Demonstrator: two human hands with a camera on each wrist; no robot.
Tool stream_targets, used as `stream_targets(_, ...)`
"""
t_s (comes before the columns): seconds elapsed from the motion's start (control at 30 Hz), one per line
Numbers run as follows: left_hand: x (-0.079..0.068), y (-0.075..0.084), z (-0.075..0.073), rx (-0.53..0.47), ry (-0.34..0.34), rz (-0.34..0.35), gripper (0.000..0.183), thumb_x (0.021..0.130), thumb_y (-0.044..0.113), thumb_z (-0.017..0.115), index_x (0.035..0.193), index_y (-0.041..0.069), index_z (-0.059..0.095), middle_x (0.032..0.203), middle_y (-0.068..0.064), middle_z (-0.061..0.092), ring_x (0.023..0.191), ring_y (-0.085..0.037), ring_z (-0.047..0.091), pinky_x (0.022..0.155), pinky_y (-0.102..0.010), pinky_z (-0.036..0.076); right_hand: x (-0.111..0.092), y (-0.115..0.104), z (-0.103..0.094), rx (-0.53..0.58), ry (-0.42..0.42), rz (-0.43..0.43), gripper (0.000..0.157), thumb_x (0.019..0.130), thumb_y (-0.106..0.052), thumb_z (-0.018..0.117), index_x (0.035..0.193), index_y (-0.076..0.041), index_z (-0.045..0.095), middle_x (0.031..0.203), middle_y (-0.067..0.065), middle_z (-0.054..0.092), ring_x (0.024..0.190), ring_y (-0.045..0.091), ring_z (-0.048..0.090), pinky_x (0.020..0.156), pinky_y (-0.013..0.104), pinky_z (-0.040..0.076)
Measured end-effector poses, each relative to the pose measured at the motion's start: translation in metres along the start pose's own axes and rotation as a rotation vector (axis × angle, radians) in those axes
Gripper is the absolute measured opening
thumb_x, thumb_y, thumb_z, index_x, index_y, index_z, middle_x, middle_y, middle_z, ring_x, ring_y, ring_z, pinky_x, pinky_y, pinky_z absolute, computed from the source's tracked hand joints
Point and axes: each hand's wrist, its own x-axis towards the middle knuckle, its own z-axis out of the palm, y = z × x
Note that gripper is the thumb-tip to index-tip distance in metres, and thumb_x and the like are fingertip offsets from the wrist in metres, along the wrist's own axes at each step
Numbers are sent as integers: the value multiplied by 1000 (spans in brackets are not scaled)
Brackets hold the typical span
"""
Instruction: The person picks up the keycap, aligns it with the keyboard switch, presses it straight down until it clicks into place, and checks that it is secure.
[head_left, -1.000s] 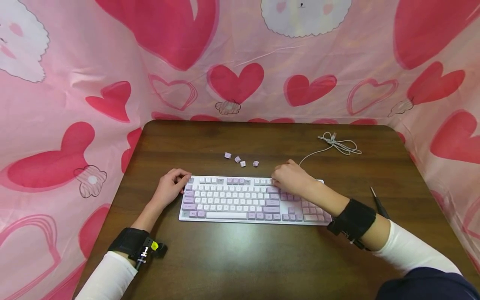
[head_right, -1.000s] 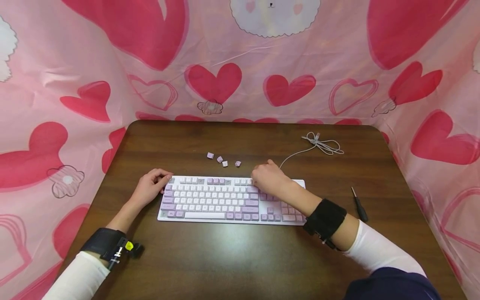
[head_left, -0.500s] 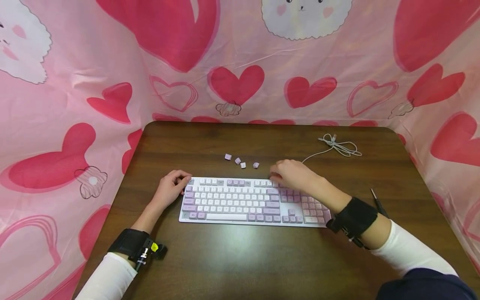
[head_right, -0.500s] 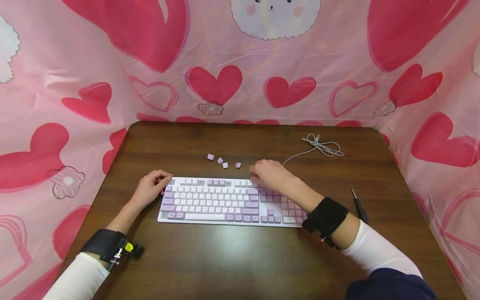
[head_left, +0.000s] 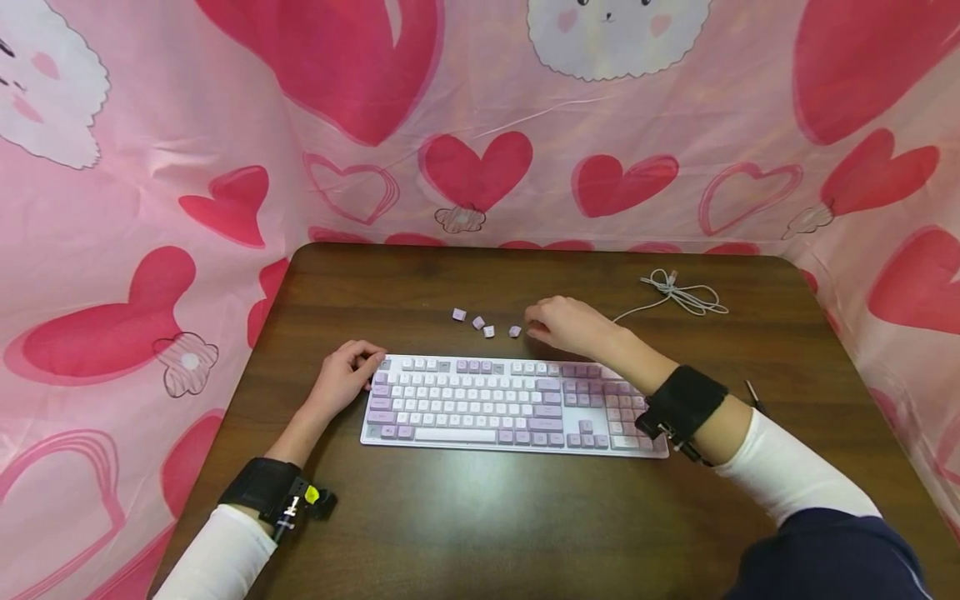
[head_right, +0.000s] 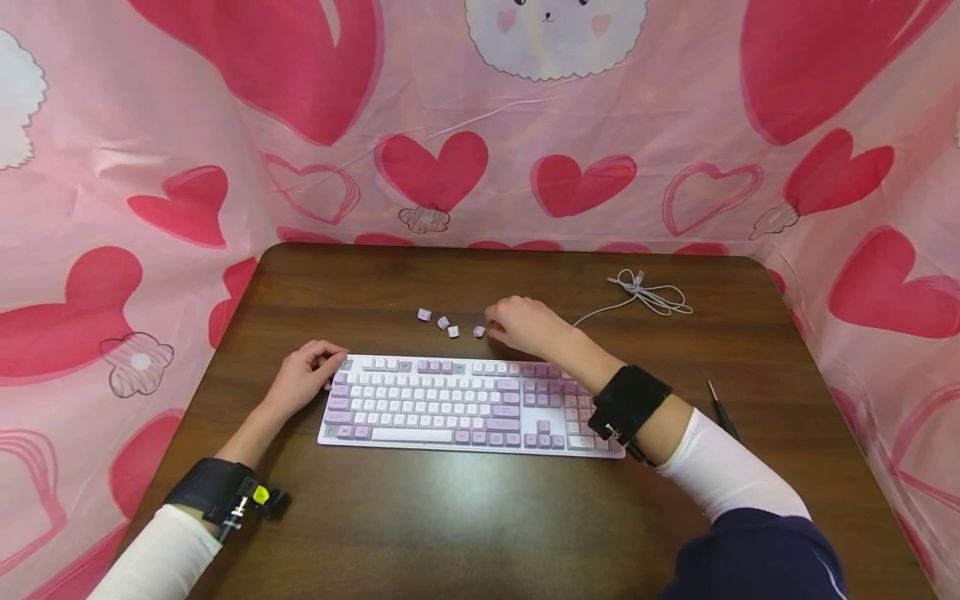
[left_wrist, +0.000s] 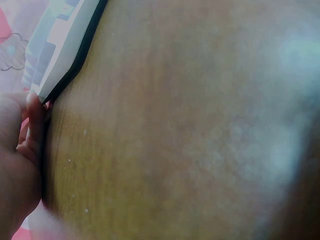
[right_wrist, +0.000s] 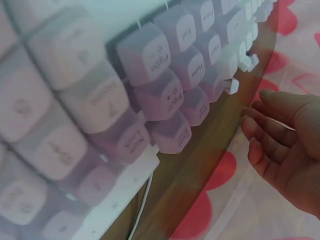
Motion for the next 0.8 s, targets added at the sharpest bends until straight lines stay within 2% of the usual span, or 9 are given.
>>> stream_targets(0.17,0,0,-1,-2,2,-2,21,105,19,65,118,4,72,103,-13,58,72,-20,58,60,-22,48,19,2,6,11,-17,19,7,95,-10,76,93,-4,72,84,8,71,75,22,65,71,41,57)
stream_targets(0.37,0,-2,-1,0,13,-1,21,105,19,65,117,4,72,103,-12,58,71,-18,58,60,-22,48,38,0,16,45,-98,91,27,95,-30,78,91,-5,69,76,3,65,68,17,57,64,35,52)
stream_targets(0.47,0,-3,0,5,13,1,21,105,19,65,117,4,72,103,-12,58,70,-17,58,60,-22,48,43,0,22,34,-130,112,32,96,-35,77,90,-5,67,76,2,62,68,16,56,64,35,51)
stream_targets(0.67,1,-2,1,3,5,15,20,105,19,65,117,4,73,102,-13,58,70,-19,58,60,-23,48,49,6,30,50,-139,124,24,96,-23,77,88,-6,62,78,5,61,72,20,56,68,38,51)
stream_targets(0.8,1,-2,0,10,-4,20,20,105,18,65,118,4,72,103,-13,58,70,-20,58,60,-23,48,48,8,31,86,-110,96,16,94,-12,77,95,-3,64,87,10,67,81,25,63,77,42,55)
